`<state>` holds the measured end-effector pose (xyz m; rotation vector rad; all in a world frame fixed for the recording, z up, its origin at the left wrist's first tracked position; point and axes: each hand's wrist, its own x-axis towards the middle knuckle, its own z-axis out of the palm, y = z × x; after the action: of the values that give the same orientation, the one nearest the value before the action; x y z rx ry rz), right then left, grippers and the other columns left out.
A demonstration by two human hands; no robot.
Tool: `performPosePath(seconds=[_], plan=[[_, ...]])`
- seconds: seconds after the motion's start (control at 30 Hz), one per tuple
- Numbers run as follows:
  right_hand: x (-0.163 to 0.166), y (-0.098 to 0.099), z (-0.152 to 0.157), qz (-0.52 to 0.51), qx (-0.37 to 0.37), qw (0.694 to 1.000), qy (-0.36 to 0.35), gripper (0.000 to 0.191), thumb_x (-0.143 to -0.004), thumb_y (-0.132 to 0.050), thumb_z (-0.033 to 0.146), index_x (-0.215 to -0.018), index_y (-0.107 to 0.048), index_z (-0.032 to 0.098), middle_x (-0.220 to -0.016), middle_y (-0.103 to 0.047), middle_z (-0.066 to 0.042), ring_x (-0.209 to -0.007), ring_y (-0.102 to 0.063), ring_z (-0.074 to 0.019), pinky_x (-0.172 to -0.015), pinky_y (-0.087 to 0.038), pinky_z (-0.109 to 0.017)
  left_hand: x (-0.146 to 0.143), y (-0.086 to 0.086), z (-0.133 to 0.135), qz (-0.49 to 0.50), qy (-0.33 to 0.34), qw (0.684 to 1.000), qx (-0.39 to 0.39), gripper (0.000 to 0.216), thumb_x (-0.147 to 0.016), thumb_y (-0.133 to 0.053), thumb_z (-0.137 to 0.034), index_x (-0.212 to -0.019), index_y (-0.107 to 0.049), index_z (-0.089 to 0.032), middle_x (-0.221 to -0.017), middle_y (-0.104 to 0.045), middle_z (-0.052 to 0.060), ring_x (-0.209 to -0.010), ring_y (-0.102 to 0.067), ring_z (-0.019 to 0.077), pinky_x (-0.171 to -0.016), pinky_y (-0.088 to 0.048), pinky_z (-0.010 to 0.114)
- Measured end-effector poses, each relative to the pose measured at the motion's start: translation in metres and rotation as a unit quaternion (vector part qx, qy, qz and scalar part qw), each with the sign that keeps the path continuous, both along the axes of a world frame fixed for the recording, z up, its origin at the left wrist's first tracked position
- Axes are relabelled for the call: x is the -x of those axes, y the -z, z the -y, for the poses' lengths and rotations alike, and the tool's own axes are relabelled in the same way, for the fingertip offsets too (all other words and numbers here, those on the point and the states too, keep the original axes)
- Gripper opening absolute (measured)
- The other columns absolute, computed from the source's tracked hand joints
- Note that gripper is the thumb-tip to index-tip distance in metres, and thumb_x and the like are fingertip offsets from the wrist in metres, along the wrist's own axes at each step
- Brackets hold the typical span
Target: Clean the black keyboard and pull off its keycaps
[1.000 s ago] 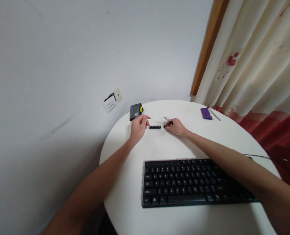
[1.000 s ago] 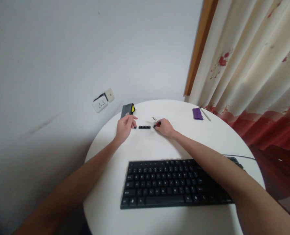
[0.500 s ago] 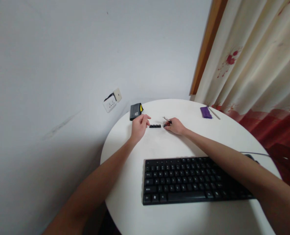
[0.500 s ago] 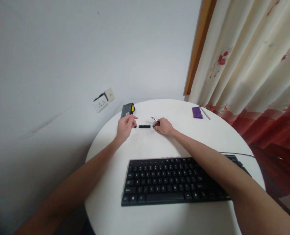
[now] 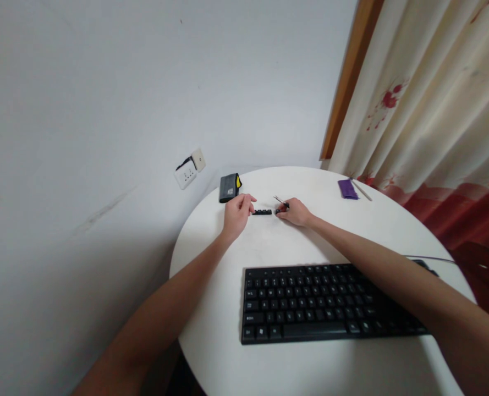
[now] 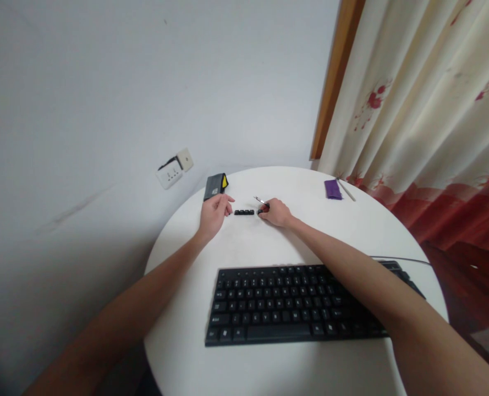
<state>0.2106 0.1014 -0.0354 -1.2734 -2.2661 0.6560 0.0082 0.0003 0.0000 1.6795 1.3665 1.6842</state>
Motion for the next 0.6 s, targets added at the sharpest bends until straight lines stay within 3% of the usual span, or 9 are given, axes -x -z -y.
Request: performPosePath(seconds=[0.33,0.5,0.6], plan=[[-0.004,-0.011,0.004,-0.012,0.009,1.000,0.004,0.032,-0.073,-0.074,0.032,-0.099,-0.073,0.015,-0.088,-0.073,-0.005,-0.075,-0.064,-0.0164,-0.069,-0.046,-0.025,0.008,-0.006,0.000,0.025,-0.032,0.999,-0.013,0.035,-0.095,-0.048,-0.043,-0.081,-0.065,-0.015,-0.058,-0.057,0.000,-0.049,-0.048,0.0095,-0.047,-0.036,0.021],[-0.020,-0.051,0.014,-0.117,-0.009,0.993,0.021,0.021,-0.088,-0.055,0.027,-0.097,-0.067,0.013,-0.095,-0.070,-0.010,-0.083,-0.061,-0.0177,-0.078,-0.046,-0.030,0.009,-0.009,0.000,0.023,-0.046,0.998,-0.033,0.036,-0.095,-0.047,-0.042,-0.079,-0.065,-0.015,-0.057,-0.056,0.000,-0.049,-0.046,0.0095,-0.047,-0.035,0.021],[-0.037,-0.082,0.036,-0.183,0.036,0.982,-0.014,0.034,-0.095,-0.040,0.033,-0.089,-0.067,0.013,-0.092,-0.069,-0.010,-0.076,-0.059,-0.0171,-0.074,-0.047,-0.032,0.002,-0.010,0.004,0.015,-0.023,0.999,-0.025,0.034,-0.095,-0.048,-0.041,-0.080,-0.065,-0.015,-0.057,-0.056,0.000,-0.049,-0.047,0.0094,-0.049,-0.036,0.021]])
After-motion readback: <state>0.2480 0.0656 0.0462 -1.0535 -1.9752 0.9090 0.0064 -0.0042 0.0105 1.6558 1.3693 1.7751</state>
